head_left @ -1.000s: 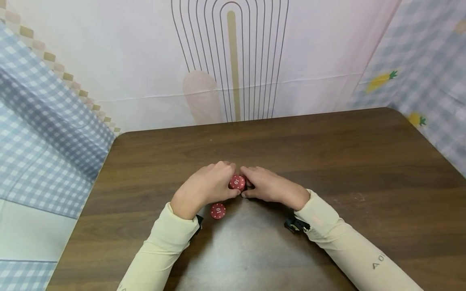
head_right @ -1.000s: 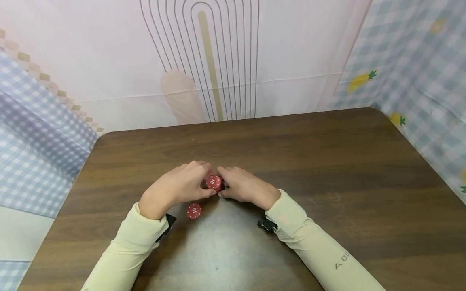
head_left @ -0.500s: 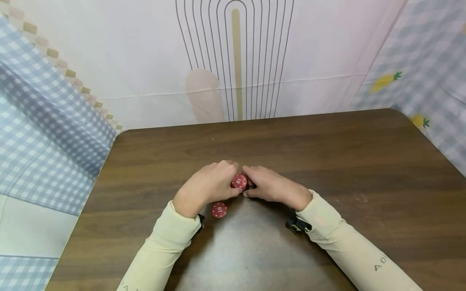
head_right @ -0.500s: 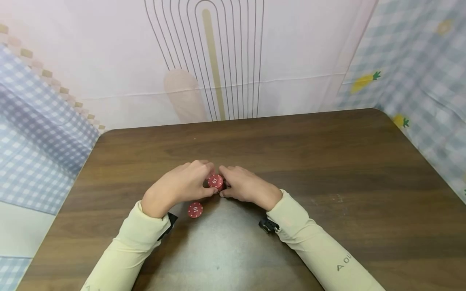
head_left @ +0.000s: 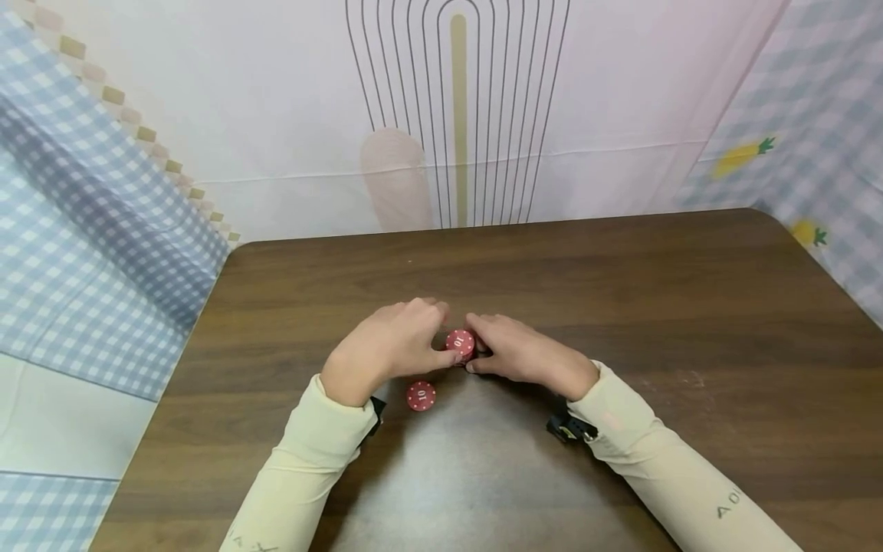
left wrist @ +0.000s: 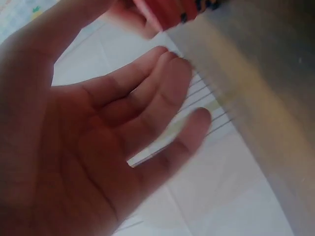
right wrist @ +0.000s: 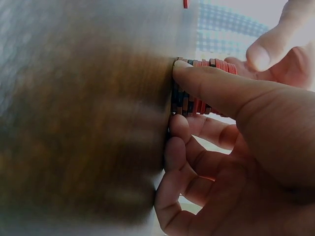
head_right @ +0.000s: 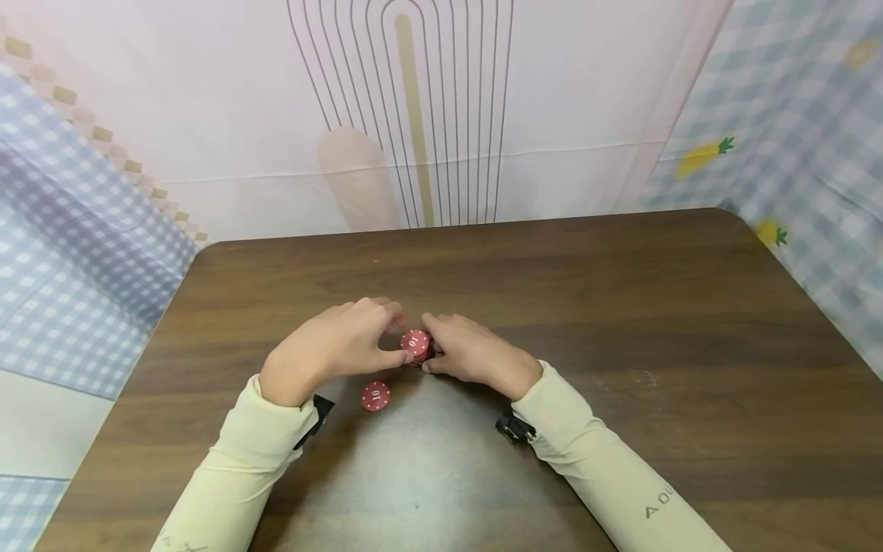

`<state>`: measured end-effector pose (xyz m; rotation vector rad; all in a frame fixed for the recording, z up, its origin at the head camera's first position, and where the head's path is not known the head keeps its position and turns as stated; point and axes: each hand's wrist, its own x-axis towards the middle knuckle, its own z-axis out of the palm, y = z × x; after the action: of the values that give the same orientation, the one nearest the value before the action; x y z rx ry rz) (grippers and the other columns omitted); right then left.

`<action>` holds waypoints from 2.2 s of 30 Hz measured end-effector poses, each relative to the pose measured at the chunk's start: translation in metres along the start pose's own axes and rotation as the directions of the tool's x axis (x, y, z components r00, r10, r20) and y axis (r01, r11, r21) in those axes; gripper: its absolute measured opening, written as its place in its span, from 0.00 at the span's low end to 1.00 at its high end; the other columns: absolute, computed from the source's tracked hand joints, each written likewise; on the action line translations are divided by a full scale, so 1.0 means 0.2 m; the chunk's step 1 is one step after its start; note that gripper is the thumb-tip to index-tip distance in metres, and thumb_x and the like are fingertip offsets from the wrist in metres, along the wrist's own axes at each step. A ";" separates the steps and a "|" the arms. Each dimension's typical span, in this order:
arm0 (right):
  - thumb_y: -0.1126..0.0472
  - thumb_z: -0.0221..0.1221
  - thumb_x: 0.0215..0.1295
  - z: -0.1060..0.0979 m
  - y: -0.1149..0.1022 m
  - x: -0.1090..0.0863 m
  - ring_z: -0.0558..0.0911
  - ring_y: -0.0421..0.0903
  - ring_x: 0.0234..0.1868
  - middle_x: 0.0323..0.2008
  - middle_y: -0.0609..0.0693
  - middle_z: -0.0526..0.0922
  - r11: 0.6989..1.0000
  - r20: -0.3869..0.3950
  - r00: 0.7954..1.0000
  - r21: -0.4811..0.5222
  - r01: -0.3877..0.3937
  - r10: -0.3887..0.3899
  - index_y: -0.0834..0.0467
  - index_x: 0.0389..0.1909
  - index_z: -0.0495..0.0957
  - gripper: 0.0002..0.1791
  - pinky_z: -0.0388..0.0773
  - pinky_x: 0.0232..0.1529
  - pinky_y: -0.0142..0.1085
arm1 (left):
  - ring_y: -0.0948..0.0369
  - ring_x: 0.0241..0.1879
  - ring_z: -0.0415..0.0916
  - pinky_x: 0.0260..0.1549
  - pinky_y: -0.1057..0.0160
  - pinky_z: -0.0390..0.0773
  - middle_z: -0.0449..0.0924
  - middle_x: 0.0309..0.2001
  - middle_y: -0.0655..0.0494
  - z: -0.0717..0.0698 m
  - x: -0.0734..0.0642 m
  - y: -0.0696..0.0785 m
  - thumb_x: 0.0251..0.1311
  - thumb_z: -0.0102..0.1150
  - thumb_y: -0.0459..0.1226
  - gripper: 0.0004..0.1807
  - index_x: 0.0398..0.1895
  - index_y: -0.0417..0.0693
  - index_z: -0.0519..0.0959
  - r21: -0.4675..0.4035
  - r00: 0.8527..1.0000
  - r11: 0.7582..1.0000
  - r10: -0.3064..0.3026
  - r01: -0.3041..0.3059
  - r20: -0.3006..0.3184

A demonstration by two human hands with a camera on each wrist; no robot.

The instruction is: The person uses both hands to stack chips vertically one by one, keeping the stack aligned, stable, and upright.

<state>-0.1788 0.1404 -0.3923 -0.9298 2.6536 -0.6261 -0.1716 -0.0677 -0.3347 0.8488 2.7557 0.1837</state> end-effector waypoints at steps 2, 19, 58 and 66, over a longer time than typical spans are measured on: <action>0.58 0.73 0.66 0.00 0.00 0.00 0.71 0.47 0.34 0.31 0.48 0.73 1.000 0.004 1.000 -0.002 -0.009 0.009 0.55 0.38 0.68 0.20 0.70 0.37 0.40 | 0.59 0.27 0.74 0.34 0.55 0.78 0.76 0.28 0.60 -0.01 -0.01 -0.01 0.65 0.70 0.54 0.19 0.33 0.49 0.80 0.010 0.998 0.999 -0.037 0.036 0.053; 0.59 0.73 0.66 0.00 -0.01 0.00 0.73 0.48 0.36 0.31 0.48 0.73 1.000 -0.007 1.000 -0.006 -0.002 0.002 0.55 0.39 0.68 0.20 0.71 0.40 0.43 | 0.58 0.31 0.73 0.33 0.57 0.76 0.79 0.28 0.59 0.02 -0.04 0.06 0.48 0.81 0.47 0.17 0.24 0.51 0.79 0.102 0.910 0.960 -0.279 0.260 0.308; 0.58 0.73 0.65 0.00 0.00 0.00 0.73 0.48 0.35 0.31 0.48 0.73 1.000 -0.010 1.000 -0.017 0.002 -0.002 0.55 0.40 0.68 0.20 0.73 0.39 0.44 | 0.53 0.42 0.83 0.48 0.48 0.82 0.82 0.38 0.54 0.01 -0.03 0.07 0.50 0.78 0.51 0.35 0.56 0.43 0.75 0.132 0.947 0.964 -0.252 0.229 0.201; 0.58 0.73 0.66 0.00 0.00 0.00 0.72 0.47 0.34 0.31 0.48 0.73 1.000 0.000 1.000 -0.012 -0.009 0.009 0.55 0.39 0.68 0.20 0.71 0.37 0.41 | 0.53 0.43 0.78 0.46 0.51 0.81 0.78 0.43 0.52 -0.02 -0.04 0.03 0.55 0.72 0.44 0.25 0.51 0.42 0.75 0.049 0.991 0.995 -0.093 0.089 0.100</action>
<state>-0.1789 0.1394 -0.3929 -0.9210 2.6625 -0.6088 -0.1641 -0.0677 -0.3287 0.7202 2.7047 0.0601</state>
